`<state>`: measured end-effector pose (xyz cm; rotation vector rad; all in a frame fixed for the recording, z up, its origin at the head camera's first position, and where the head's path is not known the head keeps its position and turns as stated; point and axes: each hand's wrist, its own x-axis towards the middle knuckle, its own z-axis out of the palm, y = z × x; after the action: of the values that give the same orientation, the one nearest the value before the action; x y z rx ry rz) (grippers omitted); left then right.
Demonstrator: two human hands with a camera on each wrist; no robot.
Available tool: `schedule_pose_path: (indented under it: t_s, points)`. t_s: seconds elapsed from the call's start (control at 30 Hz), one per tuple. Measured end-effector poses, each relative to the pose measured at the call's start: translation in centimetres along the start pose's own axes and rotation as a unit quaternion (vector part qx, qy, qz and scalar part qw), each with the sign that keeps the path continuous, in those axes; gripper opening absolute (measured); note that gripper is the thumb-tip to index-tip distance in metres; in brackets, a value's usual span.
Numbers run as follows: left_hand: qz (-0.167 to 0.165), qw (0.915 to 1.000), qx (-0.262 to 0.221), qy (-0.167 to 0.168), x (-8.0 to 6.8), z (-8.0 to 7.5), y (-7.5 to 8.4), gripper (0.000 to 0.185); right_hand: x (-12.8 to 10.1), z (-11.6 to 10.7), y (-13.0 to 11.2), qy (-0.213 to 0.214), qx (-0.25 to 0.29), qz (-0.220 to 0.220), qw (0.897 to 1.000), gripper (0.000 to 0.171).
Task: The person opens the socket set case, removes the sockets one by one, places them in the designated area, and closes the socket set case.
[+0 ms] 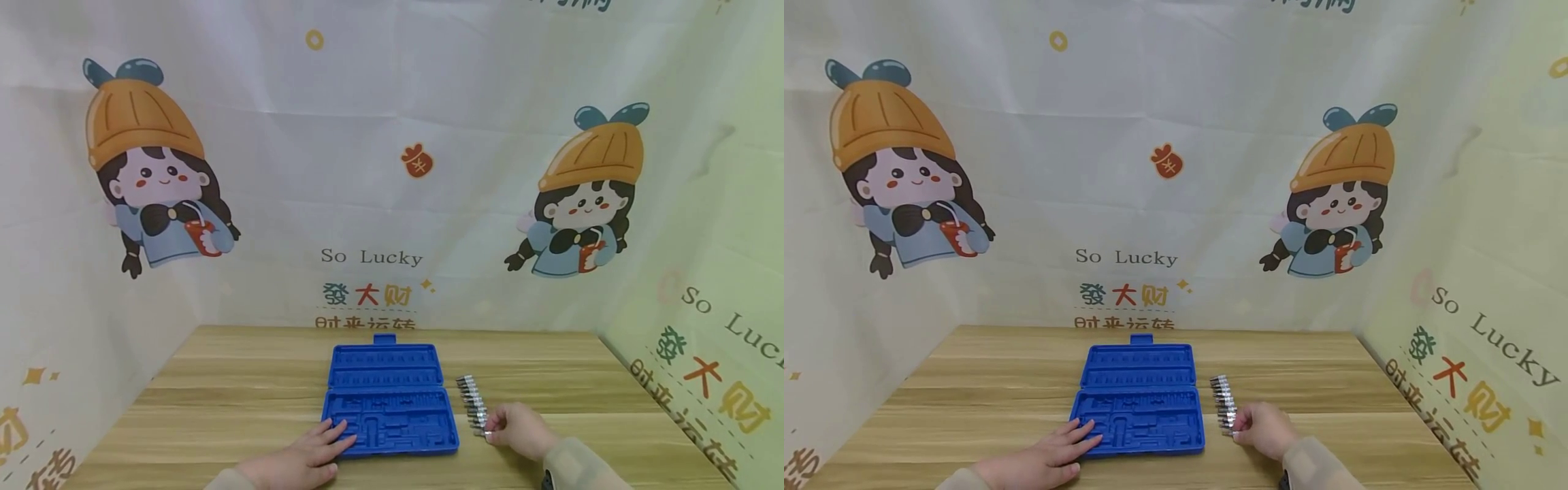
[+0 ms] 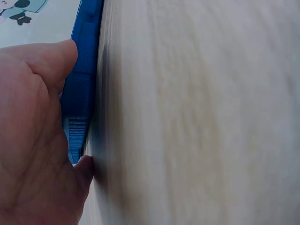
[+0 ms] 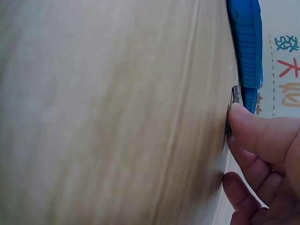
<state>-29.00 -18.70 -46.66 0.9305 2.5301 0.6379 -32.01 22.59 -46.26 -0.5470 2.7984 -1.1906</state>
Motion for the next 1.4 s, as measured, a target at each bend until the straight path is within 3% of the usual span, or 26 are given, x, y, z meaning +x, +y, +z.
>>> schedule_pose_path:
  t_s: [0.63,0.83,1.03,1.2,1.3,1.4]
  points:
    - [-0.008,1.0,0.005,0.001,-0.2,0.0,0.2,0.053,0.5,0.2,-0.3,0.034,-0.031,0.012,0.999,0.025]
    - [-0.008,1.0,0.004,-0.001,-0.3,-0.1,0.4,0.053,1.1,-0.8,-1.2,0.014,0.009,0.027,0.999,0.02]
    - [-0.01,0.9999,0.007,-0.001,-0.6,-0.3,0.5,0.053,4.7,-0.9,-4.0,0.031,0.079,0.084,0.993,0.015]
    - [0.009,0.9999,0.008,-0.006,-0.5,-0.1,-0.5,0.054,8.5,0.2,-6.4,0.042,0.146,0.123,0.981,0.039]
    - [0.019,0.9998,-0.004,-0.008,-0.3,0.1,-1.2,0.053,10.5,1.1,-6.9,0.034,0.2,0.155,0.967,0.049]
    - [0.031,0.9994,-0.005,-0.015,0.0,0.3,-1.6,0.054,12.3,1.8,-6.3,0.032,0.195,0.181,0.963,0.053]
